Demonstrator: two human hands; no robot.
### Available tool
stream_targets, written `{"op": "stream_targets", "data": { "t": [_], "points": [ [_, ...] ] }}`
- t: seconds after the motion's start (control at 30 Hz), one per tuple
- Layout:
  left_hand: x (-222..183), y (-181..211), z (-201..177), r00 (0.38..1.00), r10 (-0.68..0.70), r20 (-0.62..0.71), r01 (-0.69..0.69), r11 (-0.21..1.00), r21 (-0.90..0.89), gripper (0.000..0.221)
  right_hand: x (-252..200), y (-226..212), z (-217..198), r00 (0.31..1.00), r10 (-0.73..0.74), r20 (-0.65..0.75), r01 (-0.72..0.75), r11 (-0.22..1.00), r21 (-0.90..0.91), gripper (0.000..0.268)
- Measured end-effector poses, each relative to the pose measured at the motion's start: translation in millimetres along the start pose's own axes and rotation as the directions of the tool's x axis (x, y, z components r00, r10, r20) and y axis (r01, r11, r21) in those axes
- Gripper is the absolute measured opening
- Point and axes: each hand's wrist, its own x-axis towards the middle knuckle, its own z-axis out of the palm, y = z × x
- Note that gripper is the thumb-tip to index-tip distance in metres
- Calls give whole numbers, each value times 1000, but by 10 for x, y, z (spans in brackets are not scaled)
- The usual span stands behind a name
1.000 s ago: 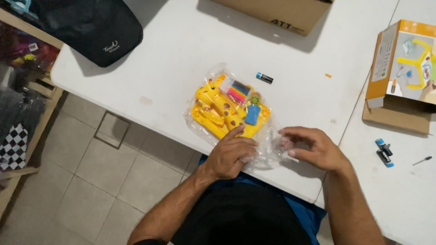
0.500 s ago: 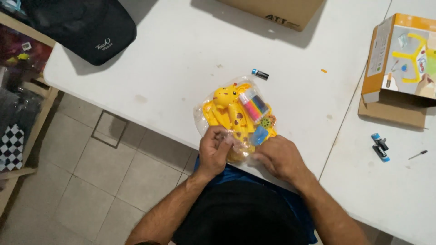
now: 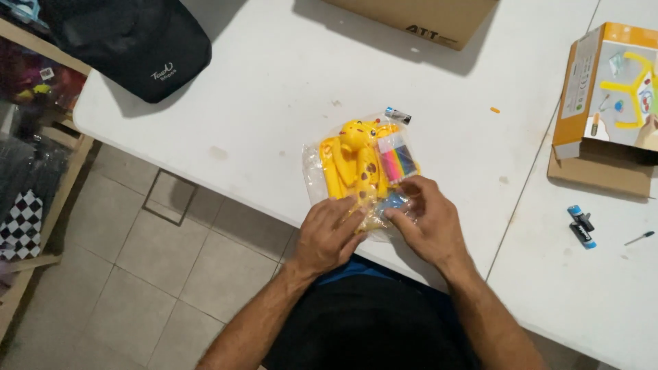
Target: Unboxing and assembling a giraffe-themed drawing projector toy, including installing batteries and fitting components.
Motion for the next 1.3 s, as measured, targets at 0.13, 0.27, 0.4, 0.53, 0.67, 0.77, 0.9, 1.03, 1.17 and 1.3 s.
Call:
{"op": "stream_targets", "data": {
  "t": [0.13, 0.27, 0.4, 0.53, 0.67, 0.77, 0.9, 1.03, 1.17, 1.3],
  "points": [
    [-74, -54, -18, 999, -28, -21, 27, 999, -38, 14, -351, 178, 33, 735, -642, -218, 547, 752, -369, 63],
    [72, 164, -41, 997, 50, -59, -56, 993, -103, 13, -505, 279, 330, 670, -732, -122, 566, 611, -553, 65],
    [345, 565, -179, 984, -177, 32, 171, 863, -475, 25, -407, 366, 300, 576, -798, -177, 616, 566, -548, 49],
    [653, 831, -357, 932, -307, 193, 351, 627, -696, 21, -365, 268, 49, 485, -861, -154, 682, 483, -549, 22],
    [915, 933, -655, 954, 28, 299, 161, 794, -587, 16, -490, 132, -381, 528, -848, -51, 725, 481, -494, 24],
    [1150, 963, -675, 944, 126, 305, 46, 866, -499, 30, -646, 133, -610, 538, -841, -56, 707, 487, -513, 43],
    [1477, 973, -531, 804, 343, 486, 22, 799, -601, 51, -846, 84, -973, 620, -782, -67, 669, 571, -476, 38],
    [1979, 933, -194, 745, 470, 474, 13, 700, -714, 51, -1178, 397, -1255, 692, -676, -255, 545, 720, -430, 44],
    [2488, 1045, 672, 821, 282, 497, 75, 809, -583, 28, -1946, 1052, -1386, 744, -456, -488, 362, 889, -280, 61],
    [2743, 1220, 1802, 894, 319, 315, -174, 894, -412, 30, -2611, 1385, -1409, 613, -323, -721, 37, 923, -383, 68]
  ]
}}
